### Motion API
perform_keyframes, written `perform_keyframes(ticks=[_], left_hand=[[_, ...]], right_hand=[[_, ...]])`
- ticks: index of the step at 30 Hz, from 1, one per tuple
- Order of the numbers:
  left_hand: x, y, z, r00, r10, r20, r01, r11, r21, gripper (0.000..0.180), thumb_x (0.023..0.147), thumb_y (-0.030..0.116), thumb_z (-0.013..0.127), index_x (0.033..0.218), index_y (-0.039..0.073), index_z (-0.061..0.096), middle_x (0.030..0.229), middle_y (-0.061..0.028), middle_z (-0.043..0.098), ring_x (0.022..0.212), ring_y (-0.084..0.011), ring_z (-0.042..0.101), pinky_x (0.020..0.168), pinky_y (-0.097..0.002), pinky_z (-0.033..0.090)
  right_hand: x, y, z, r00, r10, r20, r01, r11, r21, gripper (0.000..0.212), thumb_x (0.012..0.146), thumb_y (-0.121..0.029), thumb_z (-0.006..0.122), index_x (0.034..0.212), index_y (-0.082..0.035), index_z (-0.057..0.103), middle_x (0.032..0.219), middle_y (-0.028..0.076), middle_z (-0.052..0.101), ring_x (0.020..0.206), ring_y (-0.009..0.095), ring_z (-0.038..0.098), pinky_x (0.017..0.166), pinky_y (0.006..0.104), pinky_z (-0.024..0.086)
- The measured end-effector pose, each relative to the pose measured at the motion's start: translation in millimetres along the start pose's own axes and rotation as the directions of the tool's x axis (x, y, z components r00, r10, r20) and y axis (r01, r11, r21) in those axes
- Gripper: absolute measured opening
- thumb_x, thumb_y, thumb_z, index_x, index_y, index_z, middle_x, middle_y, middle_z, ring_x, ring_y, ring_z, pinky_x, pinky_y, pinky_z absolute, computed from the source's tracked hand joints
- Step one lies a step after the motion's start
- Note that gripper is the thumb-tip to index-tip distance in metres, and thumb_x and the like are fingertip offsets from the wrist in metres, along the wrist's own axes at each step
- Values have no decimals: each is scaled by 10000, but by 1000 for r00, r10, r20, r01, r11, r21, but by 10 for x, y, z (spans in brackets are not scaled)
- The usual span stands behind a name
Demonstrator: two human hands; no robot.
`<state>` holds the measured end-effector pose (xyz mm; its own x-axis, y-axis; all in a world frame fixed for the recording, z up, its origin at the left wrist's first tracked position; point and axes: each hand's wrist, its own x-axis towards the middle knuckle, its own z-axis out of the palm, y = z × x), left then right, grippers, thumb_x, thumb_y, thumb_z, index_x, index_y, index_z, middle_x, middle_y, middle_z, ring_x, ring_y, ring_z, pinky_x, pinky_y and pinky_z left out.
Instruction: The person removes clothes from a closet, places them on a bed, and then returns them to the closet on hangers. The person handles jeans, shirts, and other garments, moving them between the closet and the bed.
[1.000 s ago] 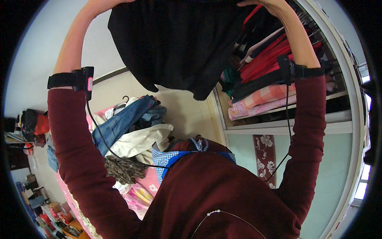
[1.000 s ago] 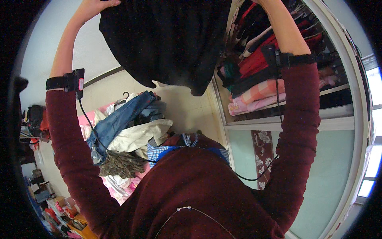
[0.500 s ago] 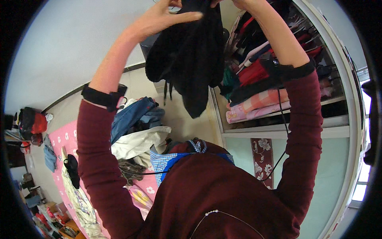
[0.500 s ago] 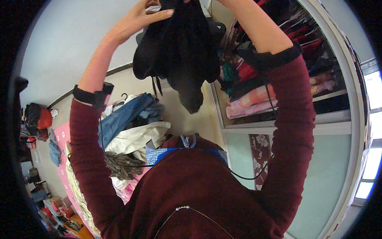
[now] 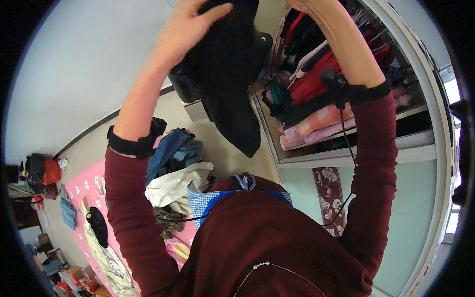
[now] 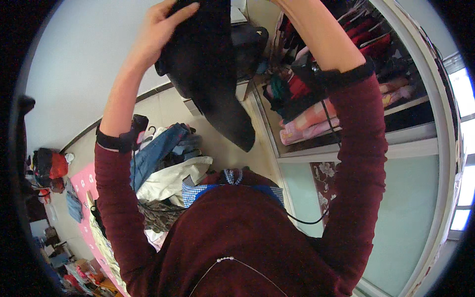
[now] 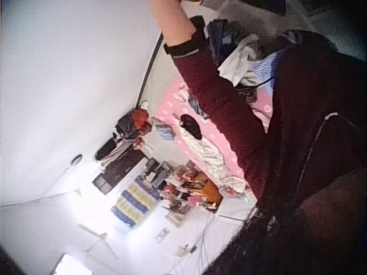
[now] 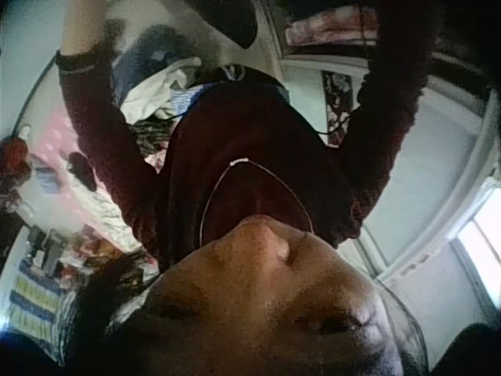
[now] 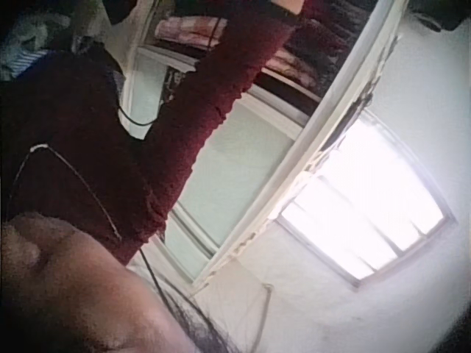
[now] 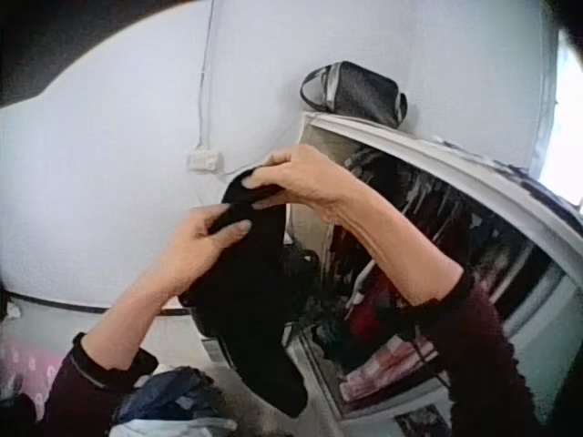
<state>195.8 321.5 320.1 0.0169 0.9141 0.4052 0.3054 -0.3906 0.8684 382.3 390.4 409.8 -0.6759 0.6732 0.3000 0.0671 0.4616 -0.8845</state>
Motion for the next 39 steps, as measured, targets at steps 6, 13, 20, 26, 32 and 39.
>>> perform_keyframes(ticks=[6,13,20,26,32,39], left_hand=[[-16,64,-420,988,-149,40,152,899,-410,261,993,234,664,1188,60,659,990,-44,721,828,-129,686,760,-289,570],[33,287,-683,965,-176,196,235,911,-339,278,992,261,668,1153,34,675,984,-29,732,851,-112,699,746,-259,585],[-63,111,-804,961,-193,195,231,953,-195,408,967,349,693,1253,60,659,1136,-40,703,1033,-129,655,928,-269,520],[-207,-83,-557,959,-200,202,213,976,-44,413,974,371,684,1221,41,670,1093,-15,704,970,-100,649,873,-253,524],[-325,-60,-348,946,-260,192,280,957,-81,684,941,583,613,1310,7,615,1201,-88,643,1073,-173,579,944,-327,457],[-246,-104,-8,883,-257,392,329,935,-129,827,884,851,420,1107,79,616,862,19,389,748,-148,307,636,-312,265]], right_hand=[[-337,355,204,979,-96,-183,116,987,108,376,957,-228,701,1184,60,621,1213,156,620,1043,207,642,873,320,532],[-740,875,870,957,-272,-102,275,961,20,320,932,-35,617,1244,37,620,1163,140,701,1096,225,677,972,337,537],[-703,1132,1227,968,-39,247,-25,968,249,351,888,-302,743,944,29,642,908,36,671,865,124,567,797,301,477],[-606,1261,1204,897,170,407,89,834,-544,759,772,-621,757,856,130,679,759,268,672,755,382,698,694,438,548],[-762,1055,696,993,27,-112,-5,980,199,383,890,-258,779,1083,41,637,927,82,694,817,124,660,746,278,553],[-691,603,850,932,-116,-343,-127,782,-610,545,770,-369,857,992,24,552,838,194,683,781,319,708,724,411,562]])
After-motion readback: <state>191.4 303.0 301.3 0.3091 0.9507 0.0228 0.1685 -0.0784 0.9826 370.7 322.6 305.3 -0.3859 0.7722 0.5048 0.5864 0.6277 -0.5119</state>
